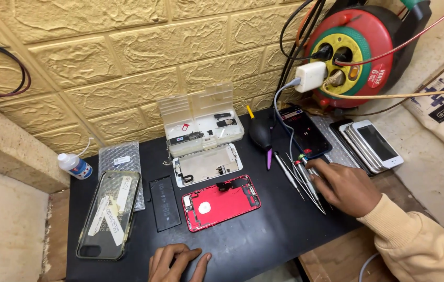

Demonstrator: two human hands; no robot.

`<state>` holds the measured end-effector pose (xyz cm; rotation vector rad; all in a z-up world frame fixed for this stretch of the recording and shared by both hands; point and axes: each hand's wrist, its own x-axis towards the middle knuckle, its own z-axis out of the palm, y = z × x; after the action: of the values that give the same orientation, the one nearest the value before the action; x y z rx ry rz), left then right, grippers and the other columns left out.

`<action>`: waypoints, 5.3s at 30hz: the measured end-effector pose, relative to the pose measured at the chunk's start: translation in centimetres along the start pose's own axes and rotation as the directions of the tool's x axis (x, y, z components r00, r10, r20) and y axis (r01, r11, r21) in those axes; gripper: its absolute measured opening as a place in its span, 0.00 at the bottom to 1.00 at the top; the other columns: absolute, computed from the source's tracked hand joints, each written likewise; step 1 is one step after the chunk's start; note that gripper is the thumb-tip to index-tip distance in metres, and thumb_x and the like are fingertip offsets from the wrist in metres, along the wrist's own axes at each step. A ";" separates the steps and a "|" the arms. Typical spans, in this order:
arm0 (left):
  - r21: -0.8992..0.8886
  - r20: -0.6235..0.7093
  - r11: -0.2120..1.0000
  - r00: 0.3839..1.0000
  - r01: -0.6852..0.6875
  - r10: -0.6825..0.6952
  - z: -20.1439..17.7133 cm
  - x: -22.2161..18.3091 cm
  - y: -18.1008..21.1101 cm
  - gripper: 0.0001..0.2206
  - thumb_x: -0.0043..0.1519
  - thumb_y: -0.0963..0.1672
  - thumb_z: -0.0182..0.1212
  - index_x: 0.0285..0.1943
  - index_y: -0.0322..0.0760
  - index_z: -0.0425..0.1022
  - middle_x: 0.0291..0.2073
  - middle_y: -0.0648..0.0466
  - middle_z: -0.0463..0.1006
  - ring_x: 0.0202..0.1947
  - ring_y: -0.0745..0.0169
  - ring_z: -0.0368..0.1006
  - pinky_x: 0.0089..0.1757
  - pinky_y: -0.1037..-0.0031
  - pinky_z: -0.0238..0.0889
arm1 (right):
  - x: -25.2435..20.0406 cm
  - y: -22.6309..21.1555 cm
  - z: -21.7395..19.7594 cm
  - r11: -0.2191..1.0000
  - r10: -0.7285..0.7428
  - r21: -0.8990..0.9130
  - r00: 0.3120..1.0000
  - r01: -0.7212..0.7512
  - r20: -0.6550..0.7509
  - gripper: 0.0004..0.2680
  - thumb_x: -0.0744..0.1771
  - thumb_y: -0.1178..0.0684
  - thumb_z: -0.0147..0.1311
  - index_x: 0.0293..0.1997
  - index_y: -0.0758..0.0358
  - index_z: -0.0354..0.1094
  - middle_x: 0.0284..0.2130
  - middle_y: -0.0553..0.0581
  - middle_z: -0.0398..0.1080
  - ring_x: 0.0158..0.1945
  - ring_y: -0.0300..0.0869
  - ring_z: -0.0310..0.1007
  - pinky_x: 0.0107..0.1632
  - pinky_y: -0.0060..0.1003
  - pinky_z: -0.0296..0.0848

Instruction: The person is using a precision screwdriver to prepare a mobile phone chassis for a screen replacement, removing or securing internal components.

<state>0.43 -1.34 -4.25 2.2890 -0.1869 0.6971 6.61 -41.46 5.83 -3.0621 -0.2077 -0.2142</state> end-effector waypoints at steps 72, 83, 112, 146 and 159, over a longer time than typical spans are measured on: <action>-0.070 -0.089 0.992 0.991 -0.105 0.098 -1.4 1.8 2.0 0.06 0.49 0.49 0.76 0.28 0.51 0.83 0.26 0.65 0.73 0.27 0.66 0.68 0.34 0.73 0.58 | 1.2 -0.4 -1.5 0.820 0.400 0.369 0.899 -0.437 0.177 0.09 0.65 0.45 0.64 0.37 0.58 0.77 0.21 0.49 0.72 0.27 0.38 0.68 0.40 0.34 0.67; -0.073 -0.047 0.994 0.996 -0.085 0.081 -1.6 1.5 1.4 0.07 0.50 0.49 0.75 0.29 0.51 0.83 0.27 0.64 0.73 0.30 0.66 0.70 0.35 0.71 0.59 | 1.7 -2.1 0.2 0.960 0.257 0.087 0.960 -0.267 0.116 0.07 0.64 0.41 0.56 0.35 0.48 0.75 0.32 0.44 0.79 0.38 0.43 0.80 0.42 0.43 0.73; -0.096 0.088 0.991 0.990 -0.098 0.107 -2.7 1.4 1.1 0.08 0.54 0.47 0.77 0.35 0.46 0.83 0.31 0.60 0.73 0.35 0.62 0.70 0.38 0.67 0.65 | 5.6 -9.8 -3.1 0.060 0.116 0.973 0.970 -0.223 0.215 0.06 0.71 0.59 0.45 0.52 0.68 0.62 0.38 0.83 0.79 0.25 0.62 0.79 0.32 0.50 0.80; -0.140 0.066 0.988 0.996 -0.058 0.067 -2.8 2.1 1.7 0.07 0.53 0.48 0.75 0.31 0.46 0.82 0.29 0.62 0.72 0.32 0.64 0.68 0.37 0.70 0.61 | 9.7 -22.0 6.0 0.231 -0.423 0.786 0.786 0.574 -0.450 0.19 0.70 0.62 0.53 0.70 0.60 0.53 0.42 0.65 0.78 0.43 0.45 0.85 0.48 0.34 0.88; -0.142 0.047 0.986 0.994 -0.087 0.094 -2.8 2.1 1.6 0.07 0.54 0.48 0.74 0.31 0.46 0.81 0.28 0.62 0.71 0.32 0.64 0.67 0.36 0.71 0.60 | 9.2 -22.6 5.1 0.237 -0.463 0.734 0.738 0.636 -0.490 0.21 0.68 0.66 0.51 0.70 0.62 0.51 0.44 0.64 0.78 0.45 0.46 0.84 0.55 0.38 0.86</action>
<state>0.52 -0.47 -0.48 2.1772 -0.3561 0.6482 13.22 -17.56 3.34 -1.7601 -1.0467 -0.2800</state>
